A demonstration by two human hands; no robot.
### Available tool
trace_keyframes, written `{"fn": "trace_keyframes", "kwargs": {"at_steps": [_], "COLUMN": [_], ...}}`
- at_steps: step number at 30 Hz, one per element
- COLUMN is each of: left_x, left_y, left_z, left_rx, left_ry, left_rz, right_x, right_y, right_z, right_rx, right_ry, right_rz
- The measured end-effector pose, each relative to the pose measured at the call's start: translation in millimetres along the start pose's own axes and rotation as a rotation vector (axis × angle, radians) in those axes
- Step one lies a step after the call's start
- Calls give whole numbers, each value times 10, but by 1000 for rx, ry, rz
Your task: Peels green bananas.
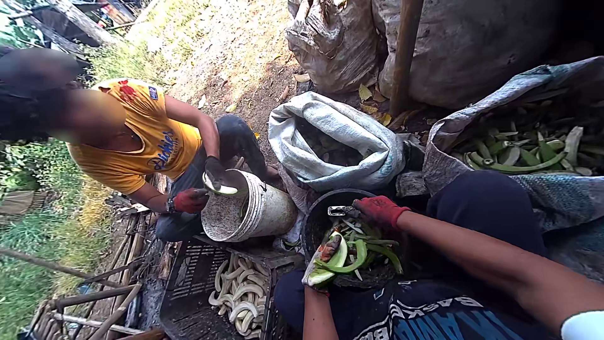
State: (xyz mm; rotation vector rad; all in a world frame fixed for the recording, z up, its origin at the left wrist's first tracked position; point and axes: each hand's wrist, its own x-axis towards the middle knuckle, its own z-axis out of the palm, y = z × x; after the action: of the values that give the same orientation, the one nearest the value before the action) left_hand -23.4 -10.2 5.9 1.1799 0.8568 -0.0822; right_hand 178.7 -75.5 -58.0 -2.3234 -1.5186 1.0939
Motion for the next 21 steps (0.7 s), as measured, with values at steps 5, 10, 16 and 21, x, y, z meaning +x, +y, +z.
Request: {"fn": "trace_keyframes", "kwargs": {"at_steps": [5, 10, 16, 21], "left_x": [652, 767, 759, 769], "left_y": [-707, -491, -236, -482], "left_z": [-531, -251, -97, -148], "left_rx": [-11, -84, -356, -721], "left_ry": [354, 932, 999, 349], "left_rz": [215, 297, 334, 491], "right_x": [-392, -740, -913, -696], "right_y": [-231, -449, -603, -564], "right_z": [151, 553, 542, 513], "right_rx": [134, 421, 453, 388], "right_ry": [-70, -36, -31, 6], "right_rz": [-15, 21, 17, 31]}}
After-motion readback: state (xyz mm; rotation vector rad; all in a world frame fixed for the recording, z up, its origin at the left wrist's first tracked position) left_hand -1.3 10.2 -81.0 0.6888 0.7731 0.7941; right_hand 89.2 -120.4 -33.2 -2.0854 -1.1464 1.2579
